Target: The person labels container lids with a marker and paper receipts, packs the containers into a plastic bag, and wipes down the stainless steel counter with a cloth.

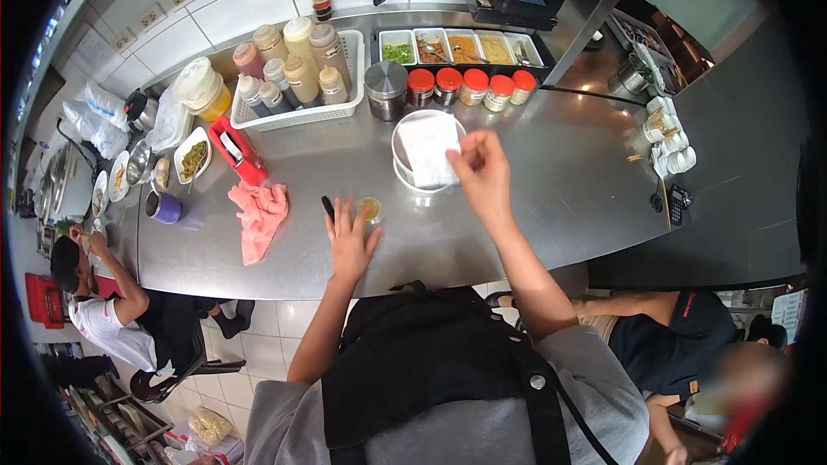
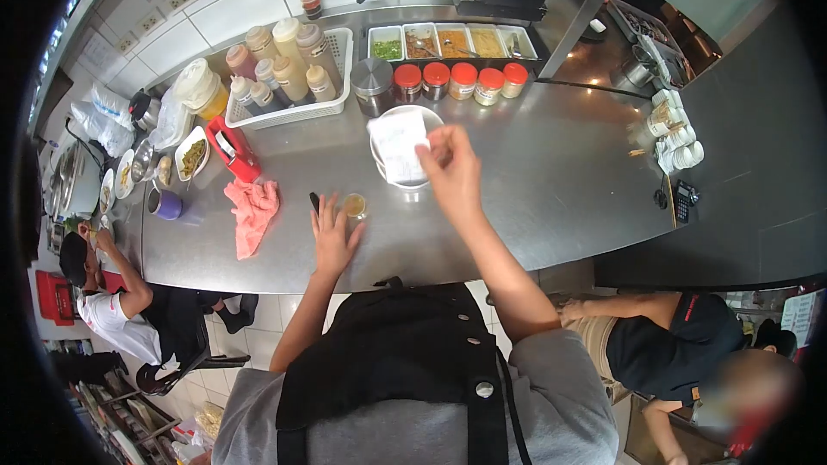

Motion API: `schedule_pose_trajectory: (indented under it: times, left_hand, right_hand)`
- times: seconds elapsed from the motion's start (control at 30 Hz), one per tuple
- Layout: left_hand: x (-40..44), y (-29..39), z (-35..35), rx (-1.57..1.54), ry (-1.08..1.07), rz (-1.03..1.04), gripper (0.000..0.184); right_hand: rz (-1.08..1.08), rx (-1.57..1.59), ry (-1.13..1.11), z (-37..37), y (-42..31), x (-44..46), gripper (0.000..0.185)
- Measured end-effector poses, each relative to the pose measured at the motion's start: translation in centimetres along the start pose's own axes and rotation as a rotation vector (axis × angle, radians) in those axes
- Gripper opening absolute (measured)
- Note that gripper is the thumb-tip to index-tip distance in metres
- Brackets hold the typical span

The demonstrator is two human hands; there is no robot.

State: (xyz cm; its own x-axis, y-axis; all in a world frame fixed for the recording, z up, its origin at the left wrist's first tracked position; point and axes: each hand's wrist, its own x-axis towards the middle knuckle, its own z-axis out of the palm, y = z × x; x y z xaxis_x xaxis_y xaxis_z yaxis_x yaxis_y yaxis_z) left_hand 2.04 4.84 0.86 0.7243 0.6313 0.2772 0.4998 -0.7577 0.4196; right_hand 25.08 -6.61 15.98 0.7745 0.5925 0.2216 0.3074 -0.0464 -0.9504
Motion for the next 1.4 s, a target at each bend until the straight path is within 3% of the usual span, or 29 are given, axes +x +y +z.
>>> schedule_pose_trajectory:
  times: [0.13,0.2,0.27,0.3,0.33,0.37,0.4,0.47,0.53,0.6,0.67,0.7,0.93,1.0,1.17,1.23,1.3,1.4]
  left_hand:
    - [-2.8,1.8,-1.1,-0.096,0.018,-0.039,0.043]
    - [-3.9,3.1,-3.3,-0.027,0.1,-0.011,0.033]
    - [-4.9,3.5,-6.2,-0.594,-0.24,-0.187,0.025]
    - [-5.2,3.8,-8.3,-0.595,-0.237,-0.198,0.025]
    - [-5.3,4.2,-10.8,-0.68,-0.508,-0.149,0.023]
    - [-5.5,4.5,-12.7,-0.759,-0.776,-0.095,0.021]
    - [-5.9,4.7,-13.9,-0.757,-0.765,-0.107,0.021]
    - [-7.3,5.2,-15.7,-0.678,-0.801,-0.139,0.023]
    - [-8.4,5.7,-16.8,-0.663,-0.77,-0.172,0.024]
    - [-9.3,6.2,-16.9,-0.653,-0.739,-0.198,0.026]
    - [-10.0,6.8,-16.3,-0.523,-0.71,-0.261,0.025]
    - [-10.2,7.1,-16.1,-0.518,-0.704,-0.269,0.025]
    - [-11.4,8.5,-12.5,-0.316,-0.466,-0.331,0.013]
    - [-11.5,8.7,-11.8,-0.285,-0.409,-0.344,0.016]
    - [-13.7,11.9,-14.0,-0.251,-0.455,-0.466,0.019]
    - [-15.5,13.1,-15.2,-0.228,-0.449,-0.531,0.02]
    - [-18.0,14.1,-16.0,-0.165,-0.549,-0.762,0.023]
    - [-21.1,16.2,-15.7,-0.078,-0.665,-0.897,0.025]
  right_hand:
    - [-0.026,-0.171,-0.009,1.1,4.0,3.4,0.022]
    - [-0.551,-0.631,0.237,0.9,4.8,3.4,0.025]
    - [-0.536,-0.614,0.206,0.3,4.4,3.0,0.025]
    - [-0.52,-0.602,0.18,-0.1,4.0,2.7,0.025]
    - [-0.522,-0.599,0.168,-0.5,3.3,2.3,0.025]
    - [-0.39,-0.484,0.052,-0.8,2.2,1.9,0.021]
    - [-0.259,-0.366,-0.066,-1.0,1.2,1.4,0.017]
    - [-0.078,-0.141,-0.517,-1.8,-0.6,-0.1,0.013]
    - [-0.082,-0.133,-1.042,-2.4,-1.9,-2.3,0.015]
    - [-0.233,-0.171,-1.424,-2.1,-0.4,-4.6,0.016]
    - [-0.288,-0.282,-1.491,-2.1,-0.4,-6.3,0.016]
    - [-0.214,-0.331,-1.515,-1.7,-0.1,-7.0,0.017]
    - [-0.083,-0.151,-1.578,-1.3,2.7,-6.8,0.017]
    - [0.22,-0.138,-1.619,-1.7,2.7,-6.3,0.013]
    - [0.012,-0.063,-1.563,-5.7,5.6,-6.5,0.017]
    - [0.164,-0.406,-1.672,-8.2,6.3,-5.9,0.019]
    - [0.119,-0.494,-1.797,-10.4,8.8,-5.6,0.02]
    - [0.083,-0.619,-1.934,-15.0,16.0,-7.4,0.02]
